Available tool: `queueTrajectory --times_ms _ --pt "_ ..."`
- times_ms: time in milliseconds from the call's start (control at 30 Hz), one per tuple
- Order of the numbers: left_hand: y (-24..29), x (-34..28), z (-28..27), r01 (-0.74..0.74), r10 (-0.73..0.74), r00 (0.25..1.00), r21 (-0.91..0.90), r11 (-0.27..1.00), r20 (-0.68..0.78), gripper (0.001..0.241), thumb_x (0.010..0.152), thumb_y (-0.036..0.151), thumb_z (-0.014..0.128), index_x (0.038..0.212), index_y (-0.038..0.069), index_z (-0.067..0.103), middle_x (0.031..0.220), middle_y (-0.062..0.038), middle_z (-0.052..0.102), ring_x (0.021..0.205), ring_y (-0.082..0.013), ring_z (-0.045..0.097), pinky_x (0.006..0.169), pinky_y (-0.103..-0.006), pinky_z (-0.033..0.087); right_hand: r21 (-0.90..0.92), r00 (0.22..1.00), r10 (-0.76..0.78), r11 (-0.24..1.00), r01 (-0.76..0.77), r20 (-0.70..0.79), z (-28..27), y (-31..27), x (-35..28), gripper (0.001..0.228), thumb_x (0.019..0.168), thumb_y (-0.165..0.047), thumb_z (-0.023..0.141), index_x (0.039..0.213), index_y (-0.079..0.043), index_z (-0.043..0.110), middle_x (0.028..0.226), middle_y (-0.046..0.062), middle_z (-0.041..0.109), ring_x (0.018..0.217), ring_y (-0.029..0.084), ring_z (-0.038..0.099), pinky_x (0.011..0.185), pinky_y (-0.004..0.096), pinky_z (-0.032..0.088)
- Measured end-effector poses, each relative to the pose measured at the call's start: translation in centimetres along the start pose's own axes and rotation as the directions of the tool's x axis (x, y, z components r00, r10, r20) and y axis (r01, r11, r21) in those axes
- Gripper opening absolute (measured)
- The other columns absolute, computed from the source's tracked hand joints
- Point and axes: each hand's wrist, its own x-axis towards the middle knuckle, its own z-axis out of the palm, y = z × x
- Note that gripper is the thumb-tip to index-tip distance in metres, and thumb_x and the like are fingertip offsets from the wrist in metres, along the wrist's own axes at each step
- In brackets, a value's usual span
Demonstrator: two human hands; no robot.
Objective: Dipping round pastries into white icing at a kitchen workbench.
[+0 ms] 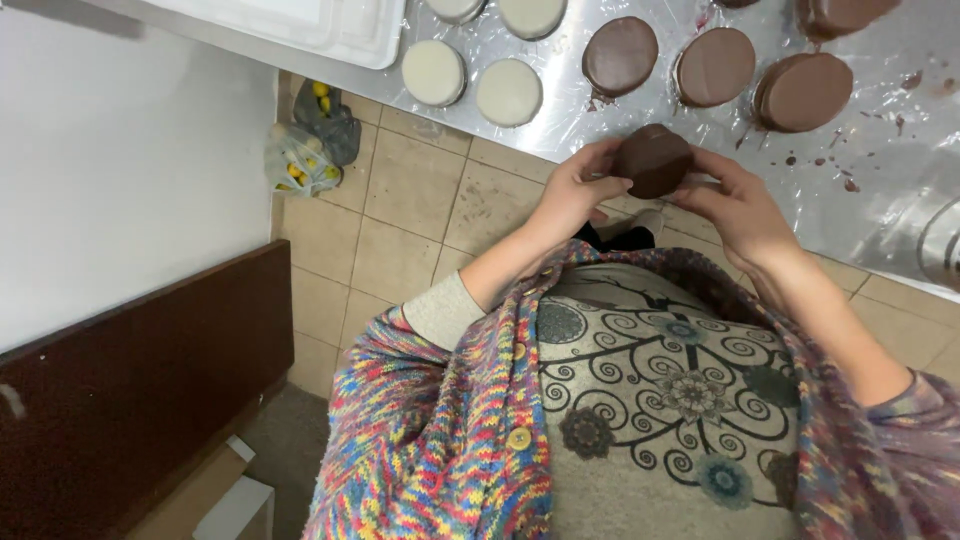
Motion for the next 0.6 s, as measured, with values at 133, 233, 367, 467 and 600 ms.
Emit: queueTrajectory --times_ms 133,233,367,467,600 --pt "0.3 -0.2 -2.5 0.000 -0.002 1.000 -0.088 0.996 -0.021 0.063 0.088 0.012 0.070 0.148 0.012 0.052 0.122 -0.004 0.070 0.100 -0.0122 0.067 0.062 -0.0265 0.054 -0.010 0.999 0.009 1.000 -0.008 0.033 2.2 -1.8 1.8 0.056 0.091 0.001 0.058 0.147 0.001 0.053 0.136 0.006 0.063 0.122 0.013 0.059 0.103 0.029 0.047" --pt "-0.5 0.6 -4.9 -0.005 -0.001 0.998 -0.101 0.995 -0.061 0.063 0.089 0.011 0.067 0.150 0.011 0.052 0.120 -0.004 0.070 0.098 -0.0109 0.065 0.062 -0.0249 0.052 0.005 0.996 0.029 1.000 -0.029 0.086 4.0 -2.8 3.7 0.056 0.091 -0.001 0.059 0.147 -0.002 0.054 0.134 0.005 0.063 0.120 0.013 0.060 0.102 0.028 0.048" --pt "-2.1 2.1 -7.1 -0.027 0.014 0.995 -0.132 0.991 -0.102 0.067 0.090 0.010 0.066 0.154 0.006 0.049 0.120 -0.006 0.067 0.091 -0.0119 0.062 0.062 -0.0251 0.051 -0.061 0.979 0.070 0.996 -0.059 0.190 5.2 -3.3 6.0 0.056 0.090 -0.003 0.058 0.146 -0.005 0.057 0.131 0.002 0.066 0.114 0.011 0.059 0.096 0.026 0.047" --pt "-1.5 1.7 -7.4 -0.023 0.009 0.992 -0.111 0.994 -0.128 0.070 0.089 0.010 0.066 0.155 0.002 0.044 0.130 -0.005 0.062 0.096 -0.0096 0.064 0.065 -0.0246 0.055 -0.043 0.979 0.034 0.999 -0.026 0.200 4.8 -0.9 7.2 0.058 0.088 -0.003 0.058 0.146 -0.004 0.056 0.130 0.001 0.066 0.115 0.010 0.059 0.096 0.025 0.048" --pt "-2.3 0.6 -8.3 -0.044 0.027 0.987 -0.107 0.993 -0.156 0.072 0.088 0.010 0.067 0.153 -0.002 0.039 0.142 -0.006 0.057 0.101 -0.0099 0.067 0.068 -0.0251 0.058 -0.057 0.985 0.060 0.997 -0.051 0.164 3.8 0.3 7.3 0.059 0.088 -0.003 0.060 0.147 -0.005 0.057 0.131 0.005 0.066 0.114 0.012 0.060 0.097 0.027 0.048"
